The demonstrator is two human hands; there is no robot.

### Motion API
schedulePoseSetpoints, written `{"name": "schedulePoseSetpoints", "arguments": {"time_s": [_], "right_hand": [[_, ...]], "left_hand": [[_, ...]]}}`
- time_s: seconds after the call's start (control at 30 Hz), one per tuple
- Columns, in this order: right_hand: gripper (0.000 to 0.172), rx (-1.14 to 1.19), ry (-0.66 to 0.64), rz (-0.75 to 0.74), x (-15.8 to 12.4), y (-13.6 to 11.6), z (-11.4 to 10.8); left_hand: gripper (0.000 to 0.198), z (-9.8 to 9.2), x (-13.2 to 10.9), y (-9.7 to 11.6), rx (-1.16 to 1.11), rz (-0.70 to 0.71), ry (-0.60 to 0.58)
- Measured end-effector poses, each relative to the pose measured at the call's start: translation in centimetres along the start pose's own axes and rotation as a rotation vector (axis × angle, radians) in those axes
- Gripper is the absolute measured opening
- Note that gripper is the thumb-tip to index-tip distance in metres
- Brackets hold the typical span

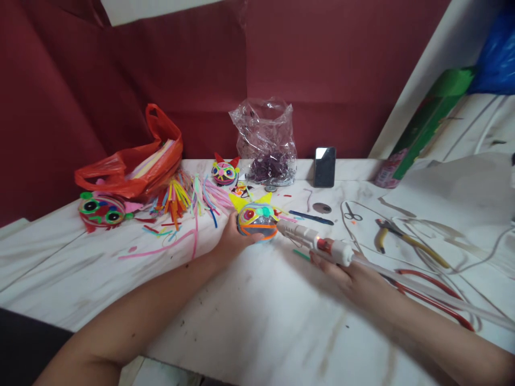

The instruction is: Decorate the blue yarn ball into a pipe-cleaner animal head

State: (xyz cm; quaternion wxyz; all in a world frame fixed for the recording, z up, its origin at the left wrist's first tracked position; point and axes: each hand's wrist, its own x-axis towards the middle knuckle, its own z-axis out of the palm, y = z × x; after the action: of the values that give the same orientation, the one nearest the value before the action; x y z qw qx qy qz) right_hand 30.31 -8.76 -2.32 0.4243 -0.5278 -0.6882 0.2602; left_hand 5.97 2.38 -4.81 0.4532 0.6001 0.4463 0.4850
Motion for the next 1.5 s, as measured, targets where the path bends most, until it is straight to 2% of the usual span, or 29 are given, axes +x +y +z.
{"name": "schedulePoseSetpoints", "arguments": {"time_s": [0.13,0.27,0.4,0.47,0.53,0.63,0.7,0.83,0.9,0.93,1.0,1.07,1.1,1.23,1.33,1.4,1.5], "right_hand": [[0.019,-0.128,0.067,-0.042,0.2,0.3,-1.0],[0.021,-0.373,0.14,-0.054,2.2,1.5,-2.8],[0.011,-0.889,0.057,-0.014,4.3,4.4,-4.3],[0.009,-1.036,0.004,0.016,4.8,5.8,-4.7],[0.013,-1.085,-0.062,0.066,5.0,6.6,-5.0],[0.024,-1.079,-0.163,0.133,4.9,6.4,-5.7],[0.029,-1.066,-0.173,0.127,4.7,5.5,-6.2],[0.035,-0.954,-0.06,-0.043,4.3,3.1,-6.1],[0.032,-0.825,-0.041,-0.159,4.0,2.0,-5.2],[0.03,-0.762,-0.047,-0.213,3.9,1.5,-4.6],[0.026,-0.673,-0.074,-0.302,3.7,0.5,-3.2],[0.024,-0.628,-0.097,-0.362,3.7,-0.4,-1.9],[0.024,-0.611,-0.114,-0.383,3.7,-0.8,-1.3],[0.023,-0.551,-0.176,-0.436,4.0,-1.7,0.5],[0.022,-0.498,-0.207,-0.438,4.2,-2.2,1.7],[0.021,-0.429,-0.215,-0.412,4.1,-2.5,2.4],[0.018,-0.291,-0.209,-0.274,3.8,-3.2,3.7]], "left_hand": [[0.072,0.1,-0.1,0.2,-0.026,-0.01,-0.009],[0.071,0.1,0.0,0.3,-0.009,-0.007,0.009],[0.066,-0.1,0.0,0.3,0.011,0.0,0.026],[0.067,-0.1,0.0,0.2,-0.003,0.015,0.019],[0.069,-0.2,0.0,-0.1,-0.03,0.033,0.005],[0.073,-0.3,0.2,-0.7,-0.066,0.078,-0.036],[0.069,-0.6,0.5,-0.8,-0.058,0.106,-0.025],[0.033,-2.8,1.2,0.8,0.078,0.155,0.22],[0.024,-4.4,1.4,2.4,0.249,0.203,0.274],[0.021,-5.2,1.3,3.1,0.358,0.204,0.218],[0.016,-6.2,1.1,4.3,0.612,0.174,-0.012],[0.017,-6.3,0.7,4.4,0.788,0.128,-0.197],[0.02,-6.0,0.5,4.1,0.832,0.11,-0.24],[0.014,-4.3,-0.1,1.7,0.847,0.089,-0.235],[0.014,-3.7,-0.1,0.7,0.85,0.092,-0.23],[0.018,-3.8,-0.2,0.9,0.844,0.094,-0.275],[0.013,-3.6,-0.9,2.3,0.8,0.138,-0.325]]}}
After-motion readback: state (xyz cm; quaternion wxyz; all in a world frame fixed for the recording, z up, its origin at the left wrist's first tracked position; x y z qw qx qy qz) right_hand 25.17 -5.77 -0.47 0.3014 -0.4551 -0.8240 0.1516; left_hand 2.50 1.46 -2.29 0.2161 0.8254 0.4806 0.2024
